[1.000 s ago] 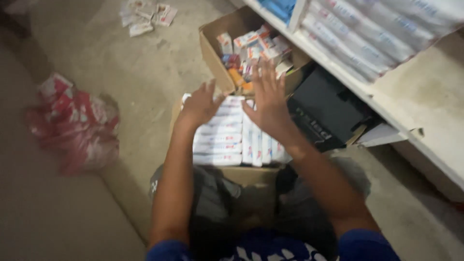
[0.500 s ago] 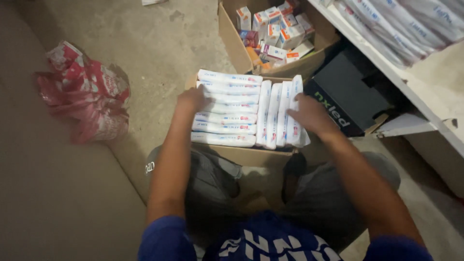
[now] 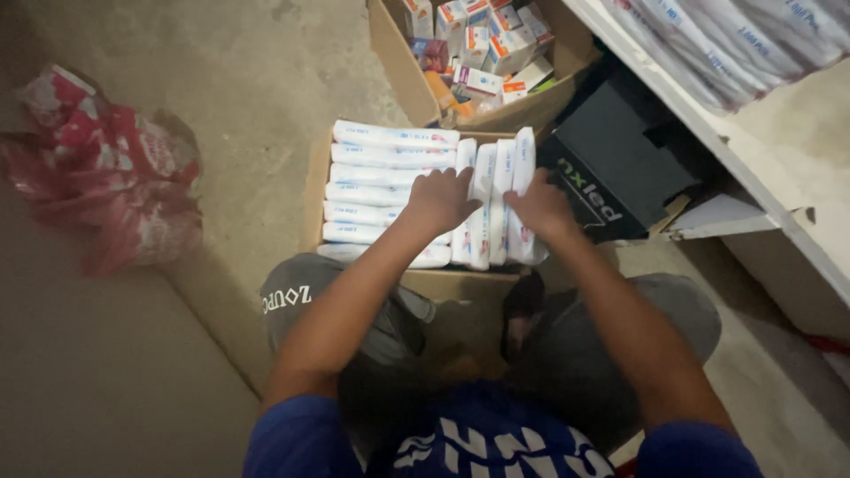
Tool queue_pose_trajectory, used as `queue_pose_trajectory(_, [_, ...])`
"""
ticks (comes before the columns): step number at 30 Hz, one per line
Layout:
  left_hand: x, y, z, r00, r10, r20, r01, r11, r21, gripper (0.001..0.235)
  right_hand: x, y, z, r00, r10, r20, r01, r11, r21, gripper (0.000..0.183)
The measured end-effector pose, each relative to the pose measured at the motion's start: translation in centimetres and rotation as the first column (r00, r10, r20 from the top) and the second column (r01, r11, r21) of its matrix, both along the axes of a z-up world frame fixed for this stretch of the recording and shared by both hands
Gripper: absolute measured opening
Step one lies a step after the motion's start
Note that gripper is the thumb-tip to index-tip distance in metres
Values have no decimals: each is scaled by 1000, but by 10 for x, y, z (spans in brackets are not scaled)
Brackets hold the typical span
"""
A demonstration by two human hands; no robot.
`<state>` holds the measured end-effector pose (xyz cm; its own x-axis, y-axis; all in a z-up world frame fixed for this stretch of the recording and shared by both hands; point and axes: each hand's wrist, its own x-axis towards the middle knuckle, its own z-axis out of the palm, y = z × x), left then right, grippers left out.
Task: Organizes and stacks packs of plastic bags onto a low storage shelf.
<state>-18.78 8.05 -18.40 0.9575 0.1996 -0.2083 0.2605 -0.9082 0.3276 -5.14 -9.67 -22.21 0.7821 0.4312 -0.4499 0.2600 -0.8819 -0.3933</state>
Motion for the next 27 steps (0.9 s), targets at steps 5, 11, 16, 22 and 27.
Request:
queue_pose_trajectory(5, [11, -4, 1, 997, 31, 77, -32, 999, 10, 59, -2, 10, 10, 996, 84, 28, -82, 994, -77, 85])
queue_pose_trajectory(11, [20, -20, 13, 997, 39, 63, -38, 999, -29, 53, -7, 11, 15, 991, 122, -63, -133, 968, -213, 83])
queue_pose_trajectory(16, [45, -44, -19, 995, 72, 70, -65, 994, -92, 42, -1, 4, -5, 980, 196, 26, -190, 970, -152, 85])
queue_pose_trajectory(22, [72, -59, -17, 979, 196, 47, -179, 951, -251, 61, -3, -3, -7, 999, 45, -28, -49, 987, -155, 68])
queue_pose_trajectory(27, [88, -62, -45, 980, 186, 67, -161, 948, -273, 62, -9, -14, -12, 971, 165, 175, -166, 986, -13, 73])
